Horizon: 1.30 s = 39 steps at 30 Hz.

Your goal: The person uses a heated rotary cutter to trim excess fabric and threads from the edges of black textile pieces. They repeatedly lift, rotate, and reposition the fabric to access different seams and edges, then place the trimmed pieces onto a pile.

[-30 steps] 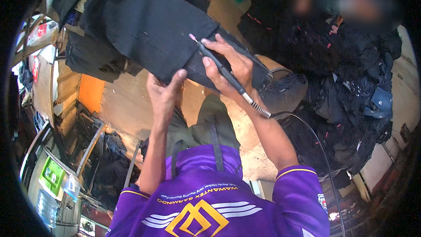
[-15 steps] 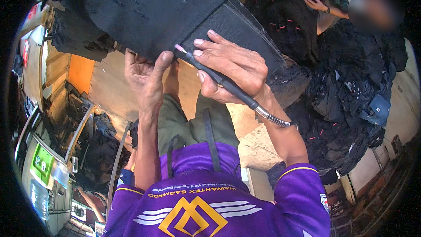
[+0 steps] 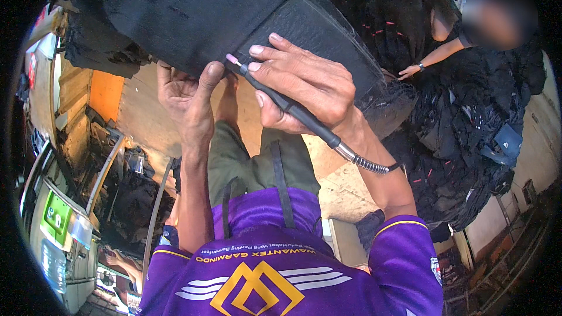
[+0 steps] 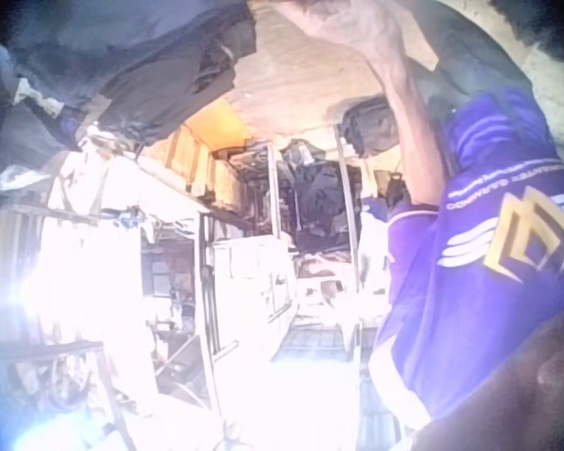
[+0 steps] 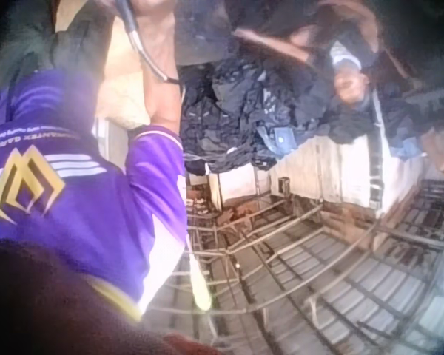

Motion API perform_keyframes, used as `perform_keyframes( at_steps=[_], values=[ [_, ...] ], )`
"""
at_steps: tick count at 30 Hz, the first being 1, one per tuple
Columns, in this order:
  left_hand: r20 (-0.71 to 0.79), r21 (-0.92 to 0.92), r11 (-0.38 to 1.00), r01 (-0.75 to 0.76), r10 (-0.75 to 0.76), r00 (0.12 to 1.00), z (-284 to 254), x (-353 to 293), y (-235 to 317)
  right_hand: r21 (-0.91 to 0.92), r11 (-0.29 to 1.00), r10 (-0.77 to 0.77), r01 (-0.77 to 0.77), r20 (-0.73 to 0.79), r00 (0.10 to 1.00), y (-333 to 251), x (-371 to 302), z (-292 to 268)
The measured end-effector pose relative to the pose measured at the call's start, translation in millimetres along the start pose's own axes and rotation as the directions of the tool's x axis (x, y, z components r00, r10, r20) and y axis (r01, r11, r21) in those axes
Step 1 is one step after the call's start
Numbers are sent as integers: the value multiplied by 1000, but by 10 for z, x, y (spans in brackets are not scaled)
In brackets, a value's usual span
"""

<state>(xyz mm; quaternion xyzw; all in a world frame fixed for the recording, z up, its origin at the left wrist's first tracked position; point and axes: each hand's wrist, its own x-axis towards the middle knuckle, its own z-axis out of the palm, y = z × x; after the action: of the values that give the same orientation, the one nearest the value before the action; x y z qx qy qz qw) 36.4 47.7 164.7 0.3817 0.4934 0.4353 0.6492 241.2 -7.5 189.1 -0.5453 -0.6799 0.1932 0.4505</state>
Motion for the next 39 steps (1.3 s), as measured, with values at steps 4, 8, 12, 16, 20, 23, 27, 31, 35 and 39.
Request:
perform_keyframes(
  at_steps=[4,8,12,16,20,23,27,31,35,39],
  values=[
    [8,-16,1000,-14,14,1000,-4,-6,-19,-11,1000,23,-23,-15,1000,-9,-4,-11],
    [3,-3,1000,-14,14,1000,6,-6,-9,-28,999,45,-46,-40,998,-15,2,-20],
    [0,5,1000,4,-4,1000,10,-7,7,-49,997,59,-61,-53,997,-15,4,-27],
    [-5,9,1000,10,-10,1000,-2,-11,4,-64,995,71,-77,-93,993,-9,-3,-23],
    [8,25,1000,14,-14,1000,-20,-5,-3,-85,991,90,-102,-130,987,0,-16,-24],
    [8,31,1000,6,-6,1000,-24,-1,-5,-97,988,100,-117,-161,982,21,-20,-13],
    [10,2,1000,-1,1,1000,-22,-5,-13,-107,985,113,-134,-180,977,24,-27,-17],
    [9,23,1000,14,-15,1000,-20,-9,-23,-81,990,106,-117,-127,986,-2,-26,-45],
    [0,13,999,34,-34,999,-22,-11,-25,-37,995,90,-92,-44,995,-17,-13,-52],
    [-2,27,998,57,-57,998,-34,-17,-19,-8,998,57,-57,-4,998,-18,-5,-29]
  ],
)
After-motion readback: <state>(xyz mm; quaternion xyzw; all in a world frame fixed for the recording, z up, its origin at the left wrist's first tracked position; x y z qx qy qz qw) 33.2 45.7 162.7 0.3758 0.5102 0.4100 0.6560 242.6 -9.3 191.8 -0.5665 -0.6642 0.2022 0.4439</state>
